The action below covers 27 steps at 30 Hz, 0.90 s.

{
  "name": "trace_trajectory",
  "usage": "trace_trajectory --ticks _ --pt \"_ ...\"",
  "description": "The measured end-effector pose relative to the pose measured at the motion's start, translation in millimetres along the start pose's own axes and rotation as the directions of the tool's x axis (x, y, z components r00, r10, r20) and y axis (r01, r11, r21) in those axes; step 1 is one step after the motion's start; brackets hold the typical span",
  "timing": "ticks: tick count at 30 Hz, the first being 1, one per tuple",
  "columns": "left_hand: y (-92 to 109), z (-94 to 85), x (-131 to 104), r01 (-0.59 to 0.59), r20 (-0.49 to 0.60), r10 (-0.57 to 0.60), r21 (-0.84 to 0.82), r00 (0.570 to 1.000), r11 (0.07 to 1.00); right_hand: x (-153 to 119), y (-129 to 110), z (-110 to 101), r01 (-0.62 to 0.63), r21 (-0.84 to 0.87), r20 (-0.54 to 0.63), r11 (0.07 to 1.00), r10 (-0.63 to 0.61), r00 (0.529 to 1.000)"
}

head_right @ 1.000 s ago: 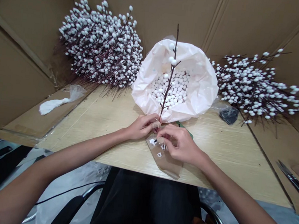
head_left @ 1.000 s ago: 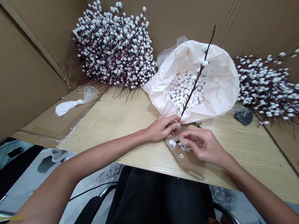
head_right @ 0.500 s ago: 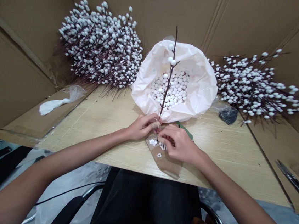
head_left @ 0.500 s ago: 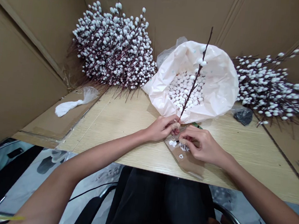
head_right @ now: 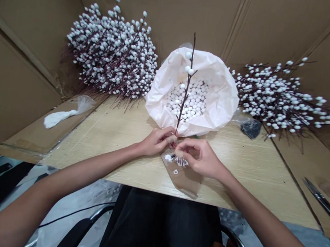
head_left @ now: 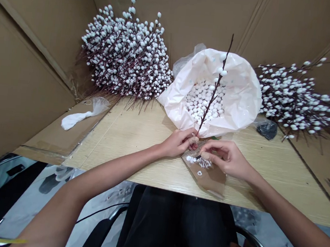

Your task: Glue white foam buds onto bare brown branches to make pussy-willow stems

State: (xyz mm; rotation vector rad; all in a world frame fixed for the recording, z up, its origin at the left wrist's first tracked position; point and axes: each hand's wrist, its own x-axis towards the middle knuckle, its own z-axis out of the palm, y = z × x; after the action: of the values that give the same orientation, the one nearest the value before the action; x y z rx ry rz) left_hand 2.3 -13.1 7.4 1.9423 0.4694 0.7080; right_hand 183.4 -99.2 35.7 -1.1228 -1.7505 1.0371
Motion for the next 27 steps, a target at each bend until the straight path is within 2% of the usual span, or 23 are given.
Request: trace_trajectory --ticks 4,7,10,14,18,20,22,25,27 --pt "1 1.8 0 0.044 -0.041 -0.049 -0.105 0.998 0.994 4 0 -8 -0.033 0.25 -0.143 0.968 0.07 0.987" --pt "1 3.4 -1 0.062 -0.157 -0.094 -0.197 0.983 0.978 11 4 -14 0.03 0.38 -0.286 0.925 0.086 0.954" --pt "1 3.9 -3 0.068 -0.227 -0.127 -0.251 0.966 0.966 21 6 -19 0.114 0.444 -0.402 0.889 0.084 0.912" --pt "0 2.4 -3 0.089 -0.241 -0.169 -0.311 0.956 0.946 39 -3 -20 0.215 0.325 -0.524 0.921 -0.013 0.851" --pt "1 1.3 -3 0.097 -0.259 -0.181 -0.305 0.949 0.947 57 -20 -15 0.346 0.085 -0.595 0.934 -0.231 0.77" --pt "2 1.4 -3 0.104 -0.271 -0.194 -0.315 0.943 0.943 61 -24 -11 0.397 -0.04 -0.602 0.917 -0.339 0.723" --pt "2 1.9 -3 0.114 -0.27 -0.207 -0.324 0.94 0.939 61 -23 -8 0.418 -0.15 -0.579 0.896 -0.422 0.697" --pt "2 2.5 -3 0.123 -0.257 -0.215 -0.331 0.942 0.935 55 -17 -5 0.425 -0.243 -0.558 0.872 -0.484 0.674" --pt "2 2.7 -2 0.124 -0.252 -0.216 -0.338 0.943 0.933 52 -14 -5 0.429 -0.251 -0.586 0.868 -0.489 0.646"
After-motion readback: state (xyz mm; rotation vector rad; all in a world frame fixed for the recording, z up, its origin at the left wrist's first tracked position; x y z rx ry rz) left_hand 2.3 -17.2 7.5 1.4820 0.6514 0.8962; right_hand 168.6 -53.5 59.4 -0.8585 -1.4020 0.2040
